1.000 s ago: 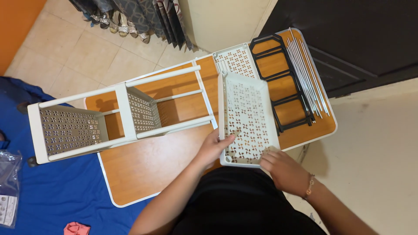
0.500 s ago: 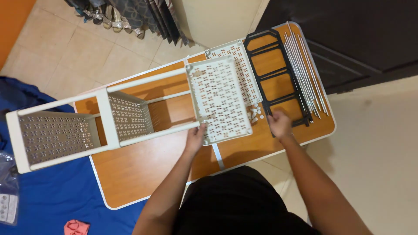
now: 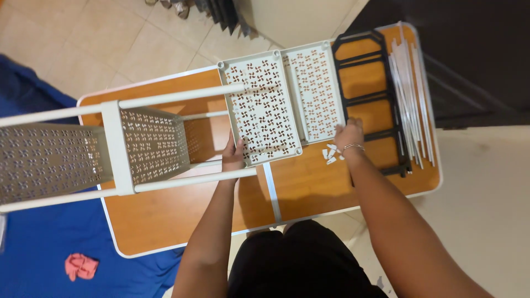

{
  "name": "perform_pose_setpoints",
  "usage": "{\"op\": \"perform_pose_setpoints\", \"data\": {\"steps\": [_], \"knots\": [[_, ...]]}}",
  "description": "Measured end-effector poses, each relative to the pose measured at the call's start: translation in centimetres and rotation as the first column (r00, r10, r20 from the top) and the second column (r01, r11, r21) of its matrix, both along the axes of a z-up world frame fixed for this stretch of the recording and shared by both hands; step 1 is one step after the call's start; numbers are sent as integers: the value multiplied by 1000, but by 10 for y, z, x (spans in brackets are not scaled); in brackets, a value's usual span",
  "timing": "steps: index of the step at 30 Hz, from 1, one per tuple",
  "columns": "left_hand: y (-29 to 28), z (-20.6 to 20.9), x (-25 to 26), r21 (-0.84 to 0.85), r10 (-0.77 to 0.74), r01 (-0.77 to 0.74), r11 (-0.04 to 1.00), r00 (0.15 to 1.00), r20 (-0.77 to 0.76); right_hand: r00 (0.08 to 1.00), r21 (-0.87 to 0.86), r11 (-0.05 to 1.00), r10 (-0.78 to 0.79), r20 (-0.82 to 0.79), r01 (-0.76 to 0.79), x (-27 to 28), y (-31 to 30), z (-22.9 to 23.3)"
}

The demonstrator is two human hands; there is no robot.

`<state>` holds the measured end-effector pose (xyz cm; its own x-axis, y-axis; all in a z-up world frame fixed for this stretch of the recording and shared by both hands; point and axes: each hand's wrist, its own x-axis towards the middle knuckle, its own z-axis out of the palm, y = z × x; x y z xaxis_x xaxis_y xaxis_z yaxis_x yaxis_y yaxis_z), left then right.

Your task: The person assembles a white plastic shelving unit by inserting vertical and horizontal rods into perforated panels and securing them with small white plastic connectors. The person repeatedly aligns and snaps the components together on a wooden table.

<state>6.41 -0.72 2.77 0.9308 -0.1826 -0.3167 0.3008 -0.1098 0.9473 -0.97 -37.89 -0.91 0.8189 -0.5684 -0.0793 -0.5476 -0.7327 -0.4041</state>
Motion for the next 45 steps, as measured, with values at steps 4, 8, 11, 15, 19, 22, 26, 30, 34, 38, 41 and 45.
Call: {"op": "perform_pose_setpoints", "data": {"steps": [4,8,11,15,19,22,26,30,34,38,41,45], "knots": [[12,-25,3,33,-4,3,999,1000,21,1000,-57,998,15,-19,-16,11,-3,-10],[19,-41,1,91,-10,15,996,998,-56,998,-28,1000,7,66,-6,7,4,-3],[11,-42,3,28,-24,24,999,1000,-3,999,32,999,-27,23,26,7,10,7],[-21,-39,-8,-37,-4,2,999,999,-50,1000,72,997,-9,20,8,3,13,11],[-41,-36,-14,-94,-38,42,995,998,44,1000,47,999,0,-7,1,1,12,4],[-49,-40,-12,-56,-30,32,998,999,36,1000,27,1000,16,7,-16,-3,11,-3],[-42,-41,-7,-47,-11,14,999,998,69,988,28,999,37,153,-42,3,5,-3],[-24,-30,-6,-103,68,-74,992,996,-61,978,24,995,86,192,-92,6,-5,11],[-10,-16,-7,-93,101,-107,990,993,-62,994,38,998,42,96,-46,3,-22,25],[-5,-19,-9,-142,129,-135,981,991,-47,969,-23,1000,22,247,-16,-10,-48,36],[-8,-35,-12,-139,157,-174,975,979,-130,983,81,996,-59,175,46,-22,-77,46],[-27,-68,-11,-77,136,-150,986,976,-168,968,-114,993,-7,251,37,-40,-96,58]]}}
